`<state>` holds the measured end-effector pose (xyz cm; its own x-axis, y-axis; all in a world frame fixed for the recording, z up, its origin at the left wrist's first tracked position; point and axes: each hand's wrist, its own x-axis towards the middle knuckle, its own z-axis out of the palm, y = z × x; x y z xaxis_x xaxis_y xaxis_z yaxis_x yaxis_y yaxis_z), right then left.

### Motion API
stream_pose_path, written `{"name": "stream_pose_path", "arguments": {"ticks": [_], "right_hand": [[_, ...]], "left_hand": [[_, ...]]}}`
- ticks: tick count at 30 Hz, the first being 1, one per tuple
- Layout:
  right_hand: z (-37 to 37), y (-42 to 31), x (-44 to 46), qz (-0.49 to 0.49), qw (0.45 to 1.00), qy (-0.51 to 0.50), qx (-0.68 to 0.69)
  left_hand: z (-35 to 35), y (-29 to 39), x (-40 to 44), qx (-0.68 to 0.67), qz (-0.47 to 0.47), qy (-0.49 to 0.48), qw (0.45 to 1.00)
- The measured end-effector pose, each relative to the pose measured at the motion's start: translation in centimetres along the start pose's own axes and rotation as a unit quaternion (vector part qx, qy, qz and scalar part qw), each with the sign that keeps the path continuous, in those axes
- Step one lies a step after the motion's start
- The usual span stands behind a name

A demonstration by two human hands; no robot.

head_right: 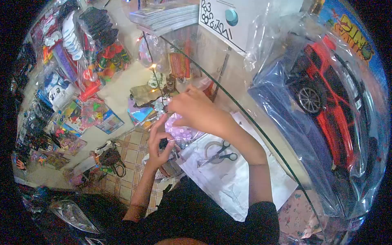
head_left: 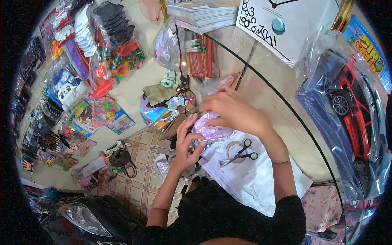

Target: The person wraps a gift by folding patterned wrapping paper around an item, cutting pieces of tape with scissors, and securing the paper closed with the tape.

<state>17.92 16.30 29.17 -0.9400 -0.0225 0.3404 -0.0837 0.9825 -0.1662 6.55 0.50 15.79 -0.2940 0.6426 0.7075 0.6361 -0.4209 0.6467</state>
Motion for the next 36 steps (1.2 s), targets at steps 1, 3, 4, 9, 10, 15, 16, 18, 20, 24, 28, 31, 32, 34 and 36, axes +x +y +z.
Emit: {"name": "stream_pose_path", "arguments": {"ticks": [1,3,4,9,10,15,16,18,20,24,28,31,32,34,36], "right_hand": [[0.2,-0.1,0.1,-0.001,1.0,-0.022,-0.008],[-0.3,-1.1,0.7,0.002,0.998,-0.053,-0.035],[-0.4,-1.6,0.9,0.003,0.996,-0.069,-0.049],[0.9,-1.7,0.5,-0.034,0.997,-0.01,-0.064],[1.0,-1.6,0.5,-0.038,0.997,-0.002,-0.068],[0.8,-0.8,0.0,-0.021,1.0,0.002,0.015],[0.9,-0.8,0.0,-0.024,0.999,0.007,0.032],[0.7,-0.6,0.1,-0.013,0.999,-0.013,0.045],[0.7,-0.6,0.2,-0.009,0.998,-0.022,0.058],[-1.0,-0.9,-0.4,0.003,0.994,-0.009,0.109],[-1.0,-0.8,-0.9,0.005,0.991,-0.005,0.131],[-1.7,-0.6,-0.8,0.024,0.988,-0.056,0.145],[-1.8,-0.6,-0.8,0.014,0.989,-0.046,0.141],[-1.9,-0.5,-0.9,-0.008,0.991,-0.026,0.13],[-1.4,0.2,-1.1,-0.031,0.988,-0.01,0.148]], "left_hand": [[-0.1,-0.1,0.0,-0.003,0.003,0.0,1.0],[-0.3,-0.9,-0.1,-0.081,0.009,0.014,0.997],[-0.3,-1.1,-0.1,-0.121,0.012,0.021,0.992],[0.0,1.1,2.5,-0.16,-0.171,0.099,0.967],[-0.1,0.2,2.6,-0.108,-0.157,0.069,0.979],[-0.3,-0.3,3.1,-0.06,-0.135,0.016,0.989],[-0.4,-0.4,3.2,-0.062,-0.139,0.006,0.988],[-0.4,-0.5,3.1,-0.063,-0.143,-0.006,0.988],[-0.4,-0.8,2.8,-0.059,-0.144,-0.009,0.988],[-0.5,-0.5,2.6,-0.056,-0.168,-0.014,0.984],[-0.7,0.2,2.8,-0.032,-0.169,-0.02,0.985],[-0.5,0.3,2.8,-0.003,-0.174,-0.013,0.985],[-0.4,0.3,2.9,0.01,-0.176,-0.01,0.984],[-0.5,0.1,3.1,0.008,-0.176,-0.005,0.984],[-0.7,-0.2,3.4,-0.022,-0.188,0.001,0.982]]}}
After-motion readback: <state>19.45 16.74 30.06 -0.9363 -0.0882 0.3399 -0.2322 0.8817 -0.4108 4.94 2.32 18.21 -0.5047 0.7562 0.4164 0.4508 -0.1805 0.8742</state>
